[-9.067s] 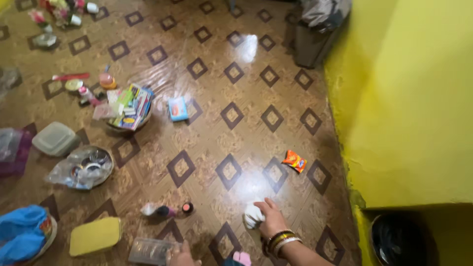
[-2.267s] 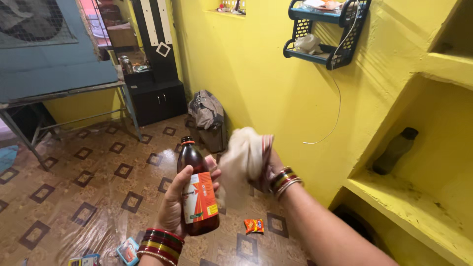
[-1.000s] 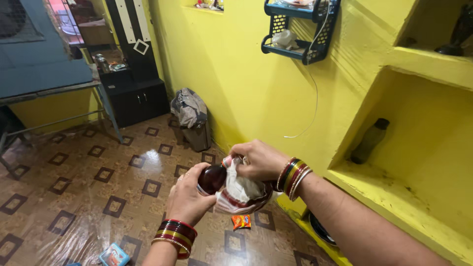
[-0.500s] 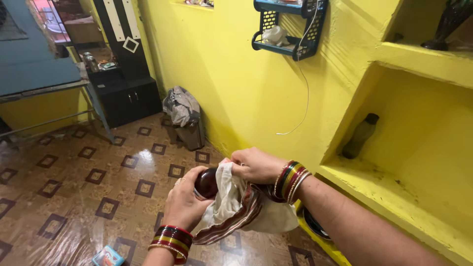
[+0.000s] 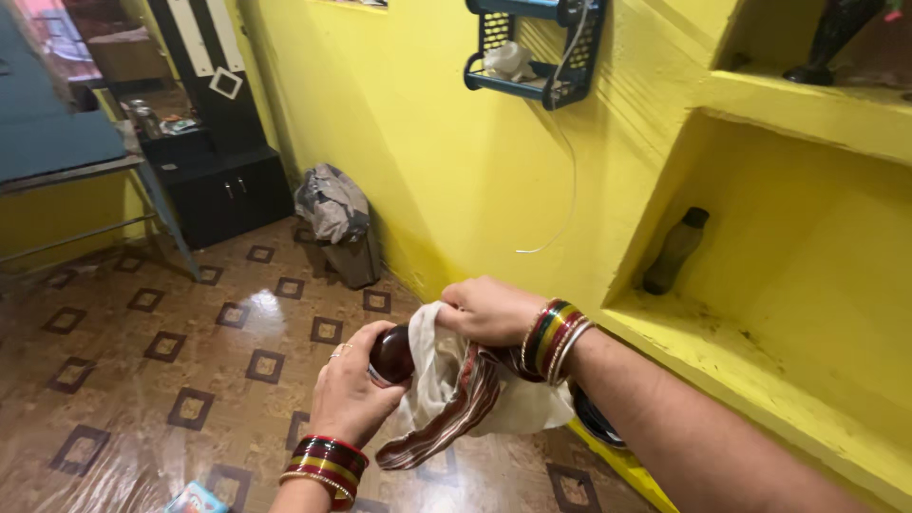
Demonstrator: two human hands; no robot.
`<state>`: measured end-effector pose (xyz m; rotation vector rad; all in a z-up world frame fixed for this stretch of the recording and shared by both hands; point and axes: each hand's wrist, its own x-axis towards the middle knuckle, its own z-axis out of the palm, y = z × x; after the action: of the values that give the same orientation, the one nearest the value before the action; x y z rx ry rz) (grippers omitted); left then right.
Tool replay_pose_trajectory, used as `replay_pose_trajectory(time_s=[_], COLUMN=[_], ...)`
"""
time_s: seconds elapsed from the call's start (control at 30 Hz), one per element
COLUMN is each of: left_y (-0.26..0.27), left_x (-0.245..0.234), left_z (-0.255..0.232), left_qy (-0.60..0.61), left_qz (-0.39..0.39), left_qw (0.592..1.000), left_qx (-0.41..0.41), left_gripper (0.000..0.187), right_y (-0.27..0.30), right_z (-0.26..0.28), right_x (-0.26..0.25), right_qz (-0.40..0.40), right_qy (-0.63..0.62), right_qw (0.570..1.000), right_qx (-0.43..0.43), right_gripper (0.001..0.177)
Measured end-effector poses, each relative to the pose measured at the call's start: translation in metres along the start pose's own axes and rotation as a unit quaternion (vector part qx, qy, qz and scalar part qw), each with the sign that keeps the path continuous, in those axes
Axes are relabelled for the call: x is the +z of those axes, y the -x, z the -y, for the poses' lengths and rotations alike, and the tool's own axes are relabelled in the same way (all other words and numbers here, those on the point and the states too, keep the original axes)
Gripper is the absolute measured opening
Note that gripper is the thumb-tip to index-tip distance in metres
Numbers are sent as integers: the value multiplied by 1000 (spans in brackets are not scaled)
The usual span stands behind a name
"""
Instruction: The person wipes a yellow wall shelf with a white cloth, then cleans a metal water bottle and places it on the shelf. They continue wiping the shelf surface and later clean a dark brown bottle before placing it on the shelf.
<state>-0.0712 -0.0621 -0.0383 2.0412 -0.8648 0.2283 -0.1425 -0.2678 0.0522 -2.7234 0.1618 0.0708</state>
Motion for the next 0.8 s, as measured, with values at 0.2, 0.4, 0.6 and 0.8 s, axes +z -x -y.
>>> replay_pose_trajectory(time_s=[0.2, 0.4, 0.6, 0.8], left_y=[-2, -11, -18, -27], left_x=[10, 21, 52, 90], left_z=[-14, -31, -49, -66], left_qy=[-10, -29, -45, -76], left_qz=[35, 24, 19, -27], left_qw=[999, 999, 999, 993], left_qx=[-31, 17, 12, 84], left_gripper=[64, 62, 60, 56], right_y=[8, 13, 25, 27], right_z=[-20, -43, -72, -115], right_x=[5, -3, -15, -24], right_qz=[-23, -39, -31, -51], right_qy=[13, -23, -51, -73], right_qw=[999, 996, 997, 994], right_qx=[-28, -72, -44, -56], right_gripper=[39, 41, 45, 49])
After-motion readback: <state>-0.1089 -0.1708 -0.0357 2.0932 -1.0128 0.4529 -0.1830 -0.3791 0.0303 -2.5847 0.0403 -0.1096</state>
